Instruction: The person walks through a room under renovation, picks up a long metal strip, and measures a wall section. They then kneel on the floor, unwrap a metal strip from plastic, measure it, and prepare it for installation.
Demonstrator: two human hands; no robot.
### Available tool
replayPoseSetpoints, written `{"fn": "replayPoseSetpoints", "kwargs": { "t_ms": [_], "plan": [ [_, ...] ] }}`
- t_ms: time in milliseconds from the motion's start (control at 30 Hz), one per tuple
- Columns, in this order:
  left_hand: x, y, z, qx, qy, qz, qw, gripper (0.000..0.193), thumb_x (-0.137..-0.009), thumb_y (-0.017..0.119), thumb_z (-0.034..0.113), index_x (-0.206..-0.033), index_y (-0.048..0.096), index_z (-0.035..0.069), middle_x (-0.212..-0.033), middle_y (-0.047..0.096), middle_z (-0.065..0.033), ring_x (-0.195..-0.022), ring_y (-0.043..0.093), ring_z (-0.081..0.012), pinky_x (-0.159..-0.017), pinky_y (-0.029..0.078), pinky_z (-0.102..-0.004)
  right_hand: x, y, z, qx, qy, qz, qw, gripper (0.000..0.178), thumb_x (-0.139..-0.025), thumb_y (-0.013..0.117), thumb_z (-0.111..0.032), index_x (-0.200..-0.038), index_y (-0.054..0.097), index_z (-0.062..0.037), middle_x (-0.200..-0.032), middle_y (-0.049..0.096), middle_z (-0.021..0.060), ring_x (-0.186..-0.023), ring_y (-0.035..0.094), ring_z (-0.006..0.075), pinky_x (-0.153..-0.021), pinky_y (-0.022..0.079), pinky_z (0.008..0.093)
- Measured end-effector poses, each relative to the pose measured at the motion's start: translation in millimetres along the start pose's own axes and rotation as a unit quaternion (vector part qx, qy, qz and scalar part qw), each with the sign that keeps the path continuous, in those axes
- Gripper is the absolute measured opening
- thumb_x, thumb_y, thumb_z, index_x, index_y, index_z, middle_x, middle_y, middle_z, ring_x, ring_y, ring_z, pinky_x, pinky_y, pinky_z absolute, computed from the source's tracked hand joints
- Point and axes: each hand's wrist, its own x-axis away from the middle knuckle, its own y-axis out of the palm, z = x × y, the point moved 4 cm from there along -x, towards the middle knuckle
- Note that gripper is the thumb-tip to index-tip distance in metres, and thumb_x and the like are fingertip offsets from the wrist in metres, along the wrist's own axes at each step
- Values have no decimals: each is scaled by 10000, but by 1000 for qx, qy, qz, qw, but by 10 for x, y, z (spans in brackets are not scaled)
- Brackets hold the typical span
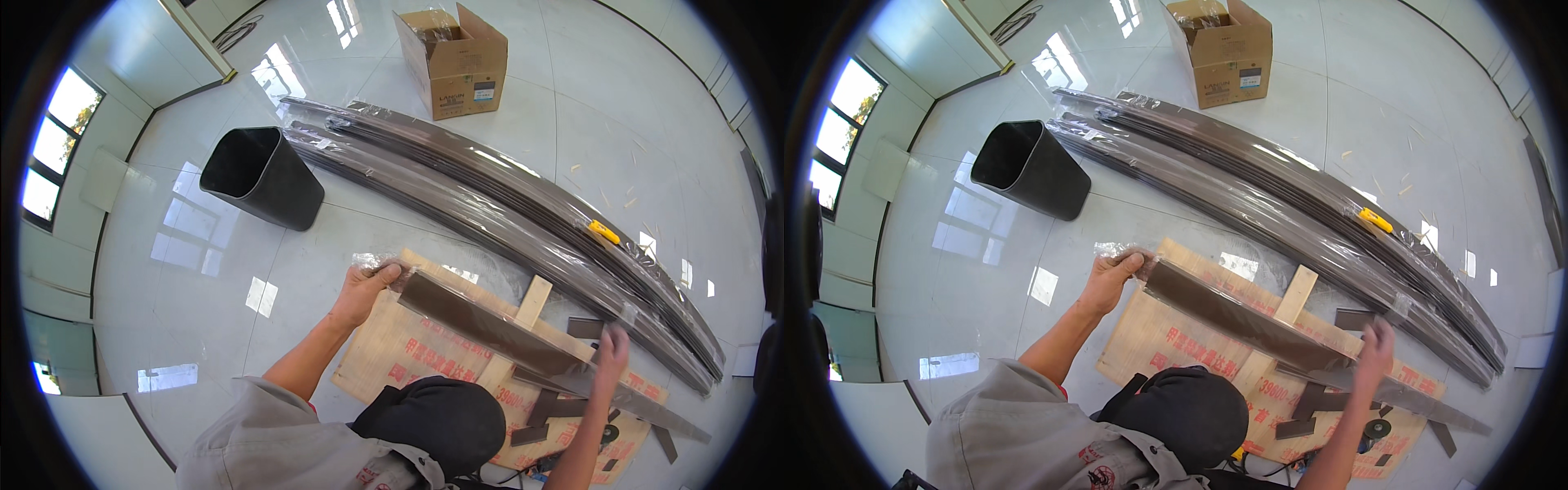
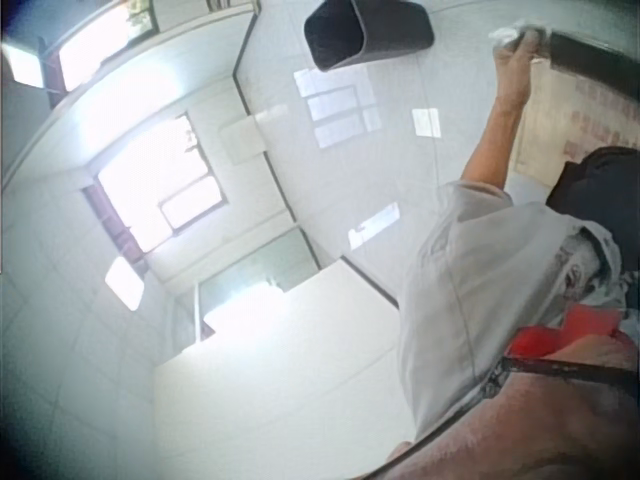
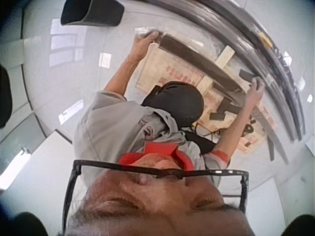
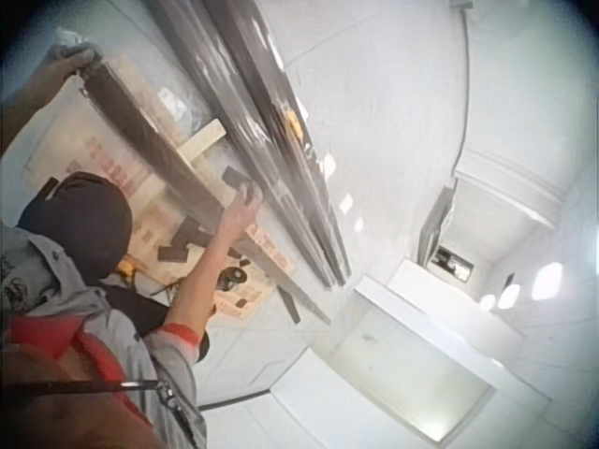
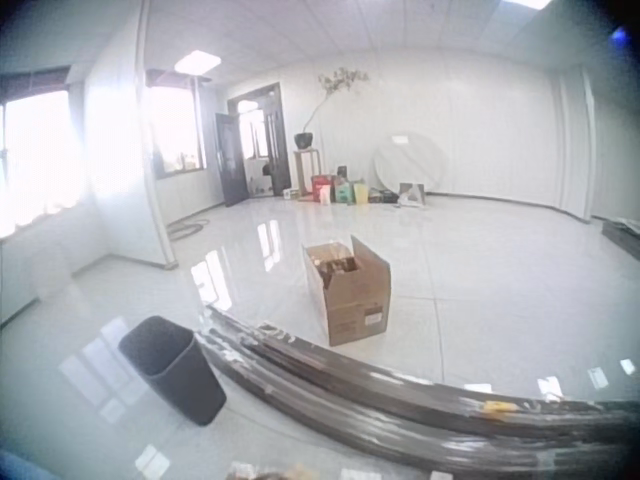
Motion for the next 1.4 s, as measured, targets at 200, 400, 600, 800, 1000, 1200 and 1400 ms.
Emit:
{"fn": "replayPoseSetpoints", "kwargs": {
  "t_ms": [200,400,600,800,1000,1200,1400],
  "plan": [
    [24,156,290,-31,33,-68,997,155,-969,637,126,-1021,711,0,-939,699,-36,-858,625,-111,-777,515,-279,558,1544,-2446,-56,-278,-339,897,405,-848,717,-213,-1196,638,-23,-1157,669,134,-1055,643,264,-929,495,357],
    [124,105,399,-22,61,-67,996,164,-978,624,131,-1025,696,-8,-954,696,-64,-851,636,-127,-773,520,-284,710,2047,-2707,-75,-286,-450,843,214,-841,712,-165,-989,677,-14,-935,665,134,-883,656,275,-795,507,350],
    [32,-91,203,57,-26,70,996,199,-996,596,207,-952,664,24,-832,671,-63,-747,633,-136,-683,496,-271,869,2113,-2680,-99,-366,-289,879,88,-814,702,1,-851,623,-13,-871,624,105,-807,631,262,-722,499,333],
    [-59,-1232,-743,209,-115,336,911,216,-973,615,266,-872,602,75,-660,530,-4,-595,534,-110,-551,421,-245,751,1920,-2666,-170,-314,-178,917,105,-830,698,4,-852,596,-6,-867,628,95,-804,627,221,-716,509,306],
    [114,-1125,-485,-644,-26,58,762,526,-801,776,300,-1202,621,-3,-1014,682,-186,-940,663,-303,-849,514,-344,493,1954,-2144,-292,-138,-256,911,69,-907,643,20,-928,588,-15,-885,619,21,-816,576,77,-749,487,228],
    [6,224,16,-52,-71,-105,991,410,-872,708,123,-1241,590,-11,-1102,664,-112,-997,644,-183,-864,523,-306,555,1935,-2044,-286,-140,-269,909,68,-909,649,12,-938,595,-18,-885,608,5,-811,564,70,-750,479,228],
    [-26,688,-135,42,-76,-91,992,298,-883,699,45,-1153,609,-45,-936,656,-51,-837,615,-98,-746,514,-252,532,1740,-2113,-188,-187,-256,930,63,-870,664,6,-903,611,4,-848,629,64,-798,611,140,-733,503,278]
  ]
}}
